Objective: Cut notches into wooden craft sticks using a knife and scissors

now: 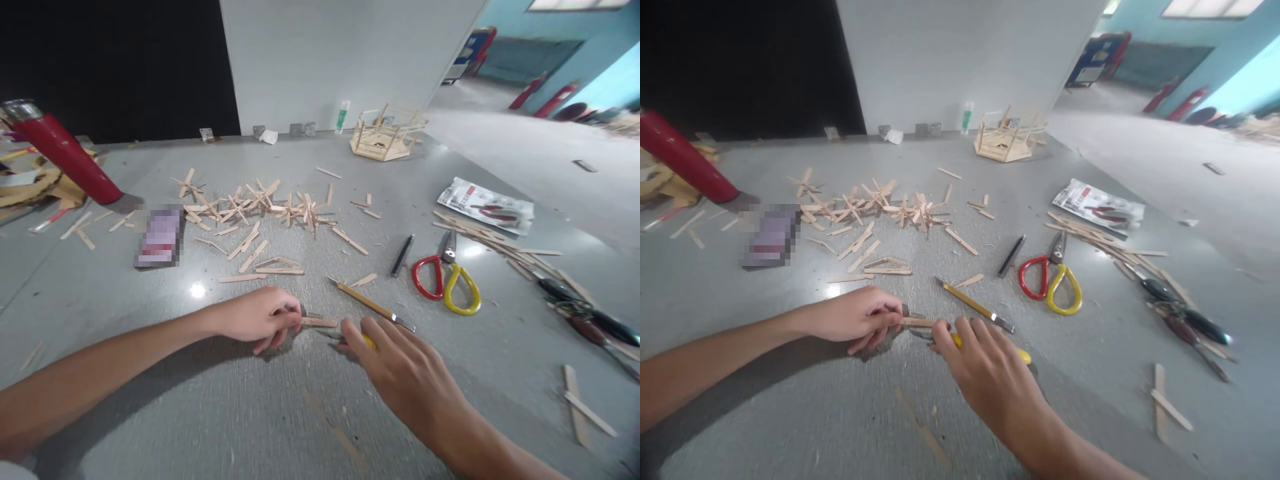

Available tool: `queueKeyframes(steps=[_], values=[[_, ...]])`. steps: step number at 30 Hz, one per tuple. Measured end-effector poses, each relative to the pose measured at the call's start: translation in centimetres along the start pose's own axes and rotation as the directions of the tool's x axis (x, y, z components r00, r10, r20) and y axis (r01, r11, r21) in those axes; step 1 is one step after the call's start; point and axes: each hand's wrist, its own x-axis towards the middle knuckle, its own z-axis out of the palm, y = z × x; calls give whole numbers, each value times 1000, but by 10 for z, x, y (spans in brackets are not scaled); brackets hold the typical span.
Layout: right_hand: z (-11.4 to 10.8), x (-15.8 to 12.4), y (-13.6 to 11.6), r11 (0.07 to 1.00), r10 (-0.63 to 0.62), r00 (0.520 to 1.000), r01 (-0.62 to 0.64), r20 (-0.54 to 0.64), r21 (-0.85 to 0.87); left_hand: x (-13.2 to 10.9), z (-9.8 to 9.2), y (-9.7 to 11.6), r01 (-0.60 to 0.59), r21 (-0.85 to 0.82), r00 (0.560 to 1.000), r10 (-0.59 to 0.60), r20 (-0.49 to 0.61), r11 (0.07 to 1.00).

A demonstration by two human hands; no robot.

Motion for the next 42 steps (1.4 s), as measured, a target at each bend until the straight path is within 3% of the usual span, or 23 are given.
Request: queueKeyframes(steps=[2,9,18,35,42], values=[[1,-1,-4,999,-34,999,35,37,-30,1,-1,0,16,-11,999,-15,47,1000],[-4,1,-17,987,-86,964,116,250,-107,1,0,0,-24,32,999,23,41,999],[-7,10,-22,978,-99,958,144,271,-154,0,0,1,-61,59,998,59,34,996],[-6,11,-19,988,-109,954,134,279,-72,0,2,3,-69,55,998,68,15,996],[-6,16,-18,985,-121,924,158,363,-75,0,3,1,-71,50,997,72,-2,996]])
